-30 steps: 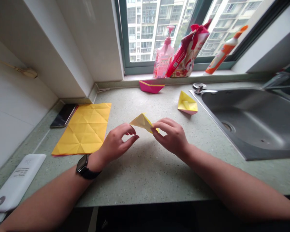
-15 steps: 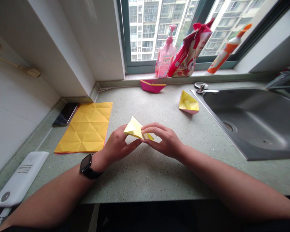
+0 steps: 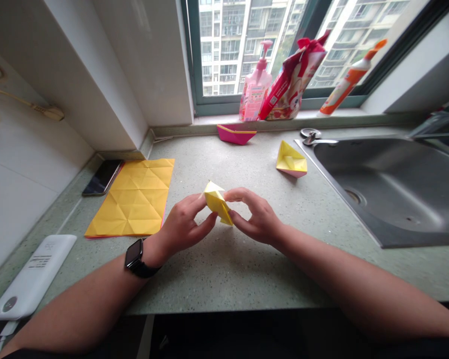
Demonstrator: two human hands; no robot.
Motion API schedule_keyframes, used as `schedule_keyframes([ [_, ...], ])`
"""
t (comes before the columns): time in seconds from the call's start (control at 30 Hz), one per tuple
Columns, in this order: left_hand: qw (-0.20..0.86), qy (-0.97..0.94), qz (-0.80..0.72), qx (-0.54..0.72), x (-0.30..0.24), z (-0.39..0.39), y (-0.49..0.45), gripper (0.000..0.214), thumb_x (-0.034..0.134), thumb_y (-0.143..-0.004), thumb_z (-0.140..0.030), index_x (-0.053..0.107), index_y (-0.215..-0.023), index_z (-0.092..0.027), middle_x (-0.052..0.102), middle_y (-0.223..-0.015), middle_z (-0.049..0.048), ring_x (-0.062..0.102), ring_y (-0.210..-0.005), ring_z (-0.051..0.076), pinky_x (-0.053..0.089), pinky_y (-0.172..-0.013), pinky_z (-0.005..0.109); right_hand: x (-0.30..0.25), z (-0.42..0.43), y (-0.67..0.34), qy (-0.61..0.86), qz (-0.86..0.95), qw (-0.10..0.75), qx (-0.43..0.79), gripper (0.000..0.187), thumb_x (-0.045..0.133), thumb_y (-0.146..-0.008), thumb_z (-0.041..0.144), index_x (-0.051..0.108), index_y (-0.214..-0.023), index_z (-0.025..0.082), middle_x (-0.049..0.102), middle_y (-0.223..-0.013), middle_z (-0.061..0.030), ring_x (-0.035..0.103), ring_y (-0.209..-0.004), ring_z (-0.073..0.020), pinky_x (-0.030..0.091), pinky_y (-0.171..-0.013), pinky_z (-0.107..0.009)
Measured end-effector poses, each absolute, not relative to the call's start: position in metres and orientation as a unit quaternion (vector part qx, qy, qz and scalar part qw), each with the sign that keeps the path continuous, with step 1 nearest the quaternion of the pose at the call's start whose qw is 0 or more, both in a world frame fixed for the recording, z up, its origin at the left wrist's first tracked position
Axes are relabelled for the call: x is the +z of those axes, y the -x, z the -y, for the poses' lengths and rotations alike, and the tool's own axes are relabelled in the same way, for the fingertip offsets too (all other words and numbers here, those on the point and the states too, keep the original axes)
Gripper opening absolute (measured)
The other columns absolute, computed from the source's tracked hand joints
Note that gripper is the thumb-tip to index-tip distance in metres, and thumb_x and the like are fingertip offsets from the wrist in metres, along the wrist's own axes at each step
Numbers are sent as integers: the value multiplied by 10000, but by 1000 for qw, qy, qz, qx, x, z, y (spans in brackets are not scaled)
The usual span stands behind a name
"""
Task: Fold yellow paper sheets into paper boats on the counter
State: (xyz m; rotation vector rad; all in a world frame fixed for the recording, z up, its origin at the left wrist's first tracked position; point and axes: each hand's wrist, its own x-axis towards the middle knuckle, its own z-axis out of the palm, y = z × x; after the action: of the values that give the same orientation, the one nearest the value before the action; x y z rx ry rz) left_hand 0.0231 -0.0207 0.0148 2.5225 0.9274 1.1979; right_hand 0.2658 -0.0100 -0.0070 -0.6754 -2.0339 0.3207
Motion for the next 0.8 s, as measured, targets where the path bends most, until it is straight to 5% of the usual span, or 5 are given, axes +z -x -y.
schedule_keyframes([
  [0.33,68,-860,-329,384,18,28,-27,110,609,-1069,-226,694,-1005,-199,754,-976,75,698,-892,227,580,-812,371,-10,10,-256,356,826,438,5,295,591,-1069,265,608,-1361,222,797,-956,-42,772,-820,-221,635,-731,-364],
  [0.8,66,-836,-400,371,28,34,-29,232,582,-1031,-234,560,-800,-232,643,-777,15,599,-726,186,501,-701,329,-6,5,-263,375,806,454,-53,240,599,-1036,196,696,-1245,262,853,-1034,-60,796,-854,-244,641,-766,-401],
])
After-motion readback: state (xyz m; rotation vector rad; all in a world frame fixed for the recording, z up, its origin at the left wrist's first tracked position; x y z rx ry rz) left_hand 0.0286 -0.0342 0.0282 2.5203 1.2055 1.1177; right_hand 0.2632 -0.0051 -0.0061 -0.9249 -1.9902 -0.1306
